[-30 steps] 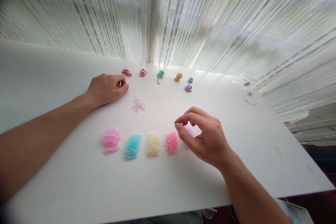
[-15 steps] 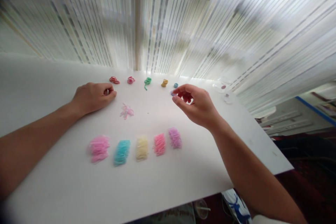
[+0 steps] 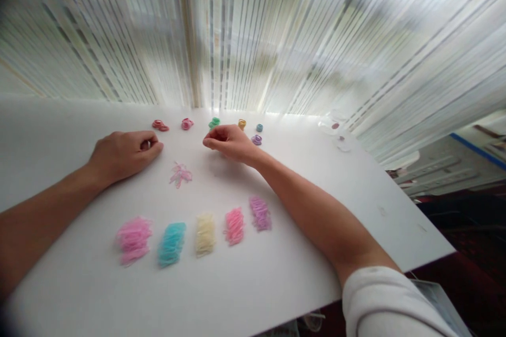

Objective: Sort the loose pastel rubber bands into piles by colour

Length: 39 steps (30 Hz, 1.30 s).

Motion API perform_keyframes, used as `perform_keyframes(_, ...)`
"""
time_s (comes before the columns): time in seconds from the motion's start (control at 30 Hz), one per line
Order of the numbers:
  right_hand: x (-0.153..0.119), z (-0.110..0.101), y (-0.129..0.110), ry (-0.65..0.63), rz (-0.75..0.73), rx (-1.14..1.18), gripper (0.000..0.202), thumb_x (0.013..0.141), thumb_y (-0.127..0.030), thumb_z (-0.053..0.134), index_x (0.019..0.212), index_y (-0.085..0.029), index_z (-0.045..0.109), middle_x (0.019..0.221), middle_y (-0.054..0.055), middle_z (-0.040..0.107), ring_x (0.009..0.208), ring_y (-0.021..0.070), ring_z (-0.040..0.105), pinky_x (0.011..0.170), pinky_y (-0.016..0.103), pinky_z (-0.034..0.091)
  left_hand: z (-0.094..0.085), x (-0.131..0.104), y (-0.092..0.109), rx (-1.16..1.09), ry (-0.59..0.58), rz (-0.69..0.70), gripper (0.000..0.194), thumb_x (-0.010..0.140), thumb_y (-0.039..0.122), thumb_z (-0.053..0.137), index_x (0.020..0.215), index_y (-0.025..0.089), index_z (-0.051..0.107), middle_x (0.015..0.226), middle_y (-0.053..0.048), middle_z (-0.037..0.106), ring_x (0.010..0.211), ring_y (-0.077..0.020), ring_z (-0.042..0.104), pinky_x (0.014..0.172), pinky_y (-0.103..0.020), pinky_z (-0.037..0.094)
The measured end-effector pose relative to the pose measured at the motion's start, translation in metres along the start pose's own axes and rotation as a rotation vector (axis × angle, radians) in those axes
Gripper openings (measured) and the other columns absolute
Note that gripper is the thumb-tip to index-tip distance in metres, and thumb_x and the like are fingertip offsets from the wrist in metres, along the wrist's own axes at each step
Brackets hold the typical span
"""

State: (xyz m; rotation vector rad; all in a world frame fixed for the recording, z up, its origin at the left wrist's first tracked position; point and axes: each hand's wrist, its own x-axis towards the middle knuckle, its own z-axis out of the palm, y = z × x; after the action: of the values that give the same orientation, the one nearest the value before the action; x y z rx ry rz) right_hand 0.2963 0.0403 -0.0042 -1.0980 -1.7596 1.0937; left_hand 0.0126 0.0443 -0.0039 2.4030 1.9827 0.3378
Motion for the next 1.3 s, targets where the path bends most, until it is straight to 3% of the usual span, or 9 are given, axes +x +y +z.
perform_keyframes(0.1, -0.005, 0.004, 0.014, -0.018, -0.009, -0.005, 0.032, 0.081, -0.046, 0.08, 0.084, -0.015, 0.073, 0.069, -0.001, 0.061, 0.063, 0.01, 0.047, 0.056, 0.025, 0.034, 0.0, -0.001, 0.001, 0.019, 0.01, -0.006, 0.035, 0.094, 0.05, 0.046, 0.094, 0.024, 0.071, 0.094, -0.008, 0.077, 0.091, -0.0314, 0.071, 0.076, -0.037, 0.045)
perform_keyframes(0.23, -0.01, 0.007, 0.013, 0.019, -0.045, -0.067, 0.028, 0.083, -0.042, 0.074, 0.08, -0.015, 0.072, 0.063, -0.003, 0.054, 0.058, 0.0089, 0.039, 0.053, 0.026, 0.029, -0.002, -0.003, 0.003, 0.021, 0.005, -0.01, 0.034, 0.093, 0.049, 0.047, 0.092, 0.025, 0.071, 0.092, -0.007, 0.078, 0.087, -0.0289, 0.071, 0.074, -0.036, 0.044)
perform_keyframes(0.43, -0.015, 0.014, 0.01, -0.009, -0.08, -0.175, 0.026, 0.083, -0.039, 0.07, 0.08, -0.014, 0.074, 0.065, 0.0, 0.059, 0.06, 0.0116, 0.047, 0.055, 0.028, 0.034, 0.0, -0.006, 0.003, -0.011, 0.032, 0.02, 0.031, 0.094, 0.046, 0.049, 0.09, 0.024, 0.072, 0.087, -0.006, 0.078, 0.083, -0.0273, 0.071, 0.072, -0.036, 0.043)
perform_keyframes(0.87, -0.019, 0.017, 0.008, -0.062, -0.166, -0.309, 0.024, 0.084, -0.036, 0.07, 0.084, -0.013, 0.076, 0.064, 0.0, 0.06, 0.058, 0.0117, 0.048, 0.057, 0.028, 0.037, 0.0, -0.008, 0.002, -0.042, 0.039, 0.028, 0.029, 0.094, 0.044, 0.05, 0.087, 0.025, 0.071, 0.088, -0.004, 0.078, 0.083, -0.0271, 0.071, 0.072, -0.037, 0.043)
perform_keyframes(1.13, -0.025, 0.024, -0.006, -0.235, -0.158, -0.299, 0.016, 0.084, -0.031, 0.073, 0.083, -0.015, 0.076, 0.071, 0.002, 0.066, 0.061, 0.0116, 0.053, 0.059, 0.027, 0.041, 0.001, -0.007, 0.002, -0.025, 0.042, 0.036, 0.03, 0.095, 0.044, 0.05, 0.088, 0.024, 0.071, 0.089, -0.005, 0.079, 0.086, -0.028, 0.072, 0.075, -0.037, 0.045)
perform_keyframes(1.3, -0.029, 0.029, -0.012, -0.254, -0.201, -0.343, 0.011, 0.082, -0.026, 0.074, 0.083, -0.017, 0.079, 0.074, 0.002, 0.068, 0.065, 0.0128, 0.057, 0.062, 0.027, 0.045, 0.0, -0.008, 0.003, -0.037, 0.037, 0.038, 0.03, 0.095, 0.044, 0.051, 0.09, 0.024, 0.072, 0.091, -0.006, 0.08, 0.089, -0.0284, 0.073, 0.077, -0.038, 0.048)
